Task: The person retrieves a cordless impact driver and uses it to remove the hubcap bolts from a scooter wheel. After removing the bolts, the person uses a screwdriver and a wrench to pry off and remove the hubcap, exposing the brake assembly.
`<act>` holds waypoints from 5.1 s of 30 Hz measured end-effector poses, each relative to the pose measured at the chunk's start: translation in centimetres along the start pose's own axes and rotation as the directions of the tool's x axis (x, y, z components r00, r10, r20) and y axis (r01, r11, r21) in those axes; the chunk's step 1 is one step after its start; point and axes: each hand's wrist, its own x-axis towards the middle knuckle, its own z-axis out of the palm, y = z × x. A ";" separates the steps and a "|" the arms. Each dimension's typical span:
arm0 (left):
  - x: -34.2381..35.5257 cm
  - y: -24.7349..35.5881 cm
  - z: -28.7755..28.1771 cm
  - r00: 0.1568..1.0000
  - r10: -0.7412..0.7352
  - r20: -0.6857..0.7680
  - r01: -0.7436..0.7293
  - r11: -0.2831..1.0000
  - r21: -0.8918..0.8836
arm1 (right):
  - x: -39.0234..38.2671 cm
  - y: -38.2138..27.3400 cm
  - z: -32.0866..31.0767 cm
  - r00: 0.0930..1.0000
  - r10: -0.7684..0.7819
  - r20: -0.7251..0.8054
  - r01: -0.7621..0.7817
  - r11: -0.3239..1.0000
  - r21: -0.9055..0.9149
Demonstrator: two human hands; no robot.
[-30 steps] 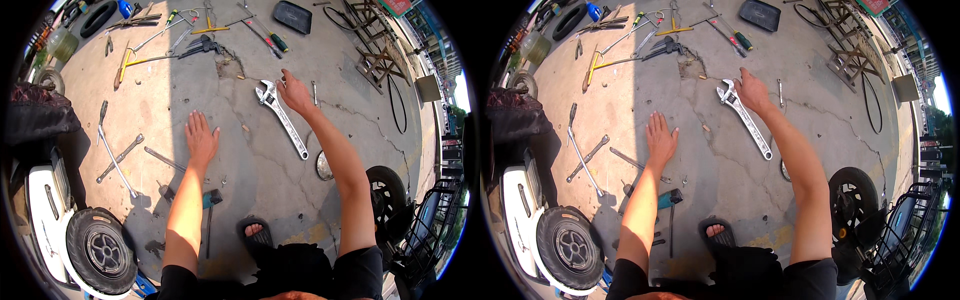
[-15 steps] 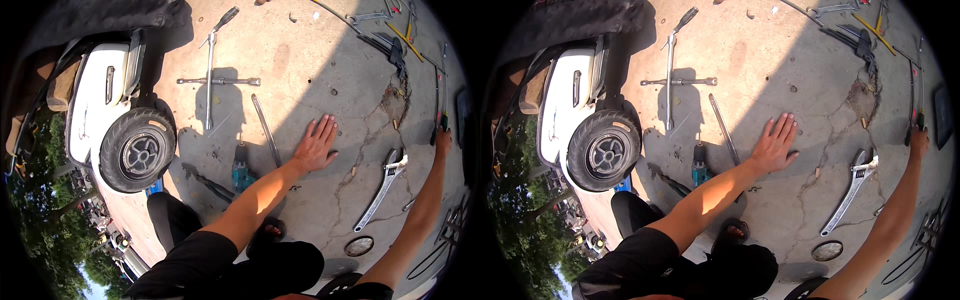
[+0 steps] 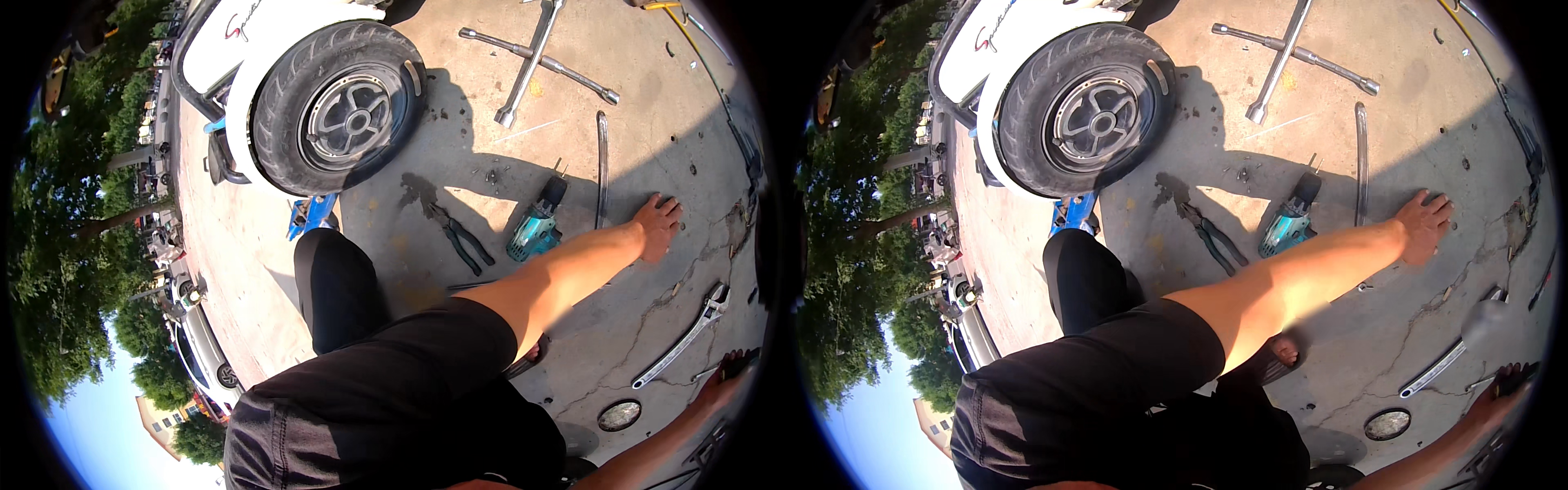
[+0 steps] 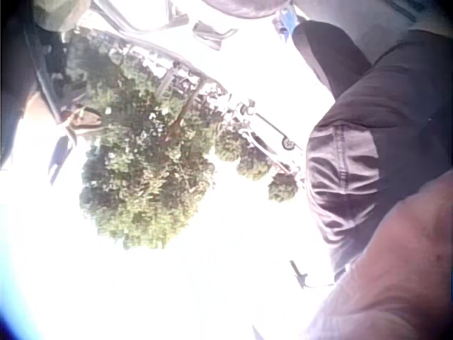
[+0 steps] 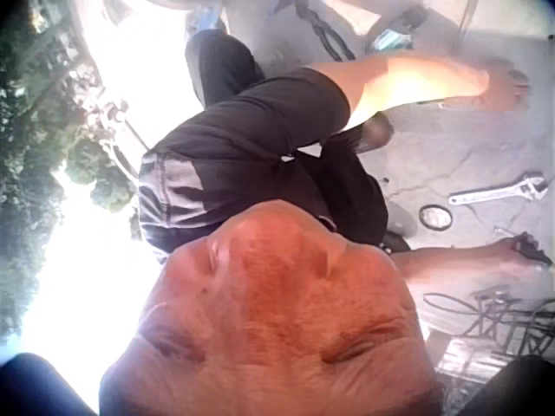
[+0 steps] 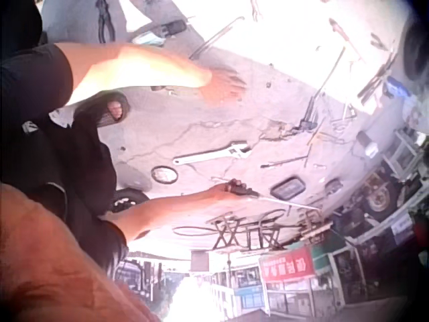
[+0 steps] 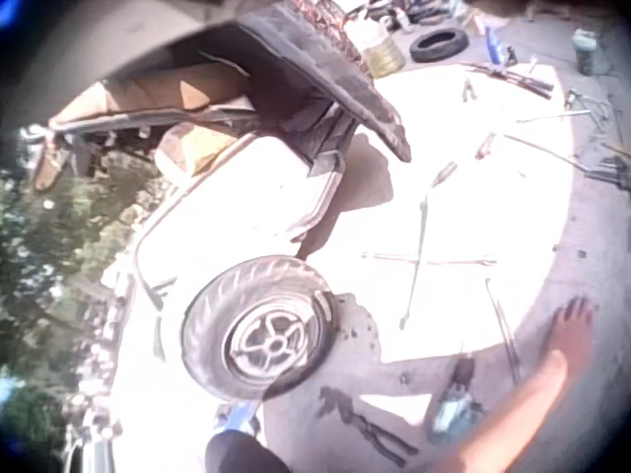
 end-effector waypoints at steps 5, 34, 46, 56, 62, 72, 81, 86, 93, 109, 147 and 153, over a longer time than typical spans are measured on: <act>-12.6 5.0 -11.6 0.903 0.236 0.359 -0.228 0.971 -0.067 | -27.4 -6.6 5.7 0.990 -0.006 0.138 0.015 0.998 -0.066; -34.7 -24.0 -50.0 0.940 0.251 -0.232 0.012 0.655 0.755 | -68.4 12.5 28.4 0.266 0.491 0.830 -0.327 0.856 -0.402; -33.2 -23.8 -49.5 0.955 0.132 -0.265 0.137 0.595 0.792 | -66.7 7.5 29.3 0.349 0.480 0.805 -0.113 0.874 -0.472; -35.0 -17.9 -48.2 0.951 0.092 -0.296 0.114 0.784 0.610 | -68.5 8.2 29.8 0.355 0.476 0.804 -0.333 0.869 -0.367; -33.2 -20.5 -48.0 0.953 0.088 -0.290 0.092 0.827 0.555 | -69.8 9.7 30.1 0.397 0.412 0.820 -0.315 0.900 -0.300; -32.5 -23.7 -49.0 0.955 0.076 -0.287 0.198 0.556 0.807 | -72.1 10.8 30.6 0.451 0.388 0.804 -0.303 0.914 -0.271; -32.7 -23.5 -48.8 0.948 0.091 -0.304 0.199 0.578 0.792 | -69.1 10.4 30.0 0.351 0.395 0.849 -0.246 0.914 -0.323; -33.0 -23.4 -49.5 0.948 0.079 -0.308 0.216 0.549 0.807 | -68.9 9.2 30.2 0.335 0.407 0.850 -0.263 0.906 -0.330; -32.7 -23.0 -48.3 0.944 0.095 -0.315 0.206 0.575 0.792 | -74.1 13.6 31.1 0.489 0.303 0.818 -0.303 0.938 -0.167; -32.6 -23.4 -48.6 0.941 0.109 -0.319 0.201 0.579 0.790 | -71.0 11.0 30.6 0.299 0.393 0.870 -0.402 0.878 -0.258; -33.4 -22.3 -48.3 0.912 0.206 -0.355 0.168 0.601 0.782 | -68.4 11.2 29.8 0.348 0.473 0.810 -0.227 0.880 -0.417; -33.6 -22.7 -48.1 0.909 0.215 -0.357 0.155 0.622 0.768 | -71.9 12.5 31.1 0.466 0.377 0.800 -0.135 0.925 -0.356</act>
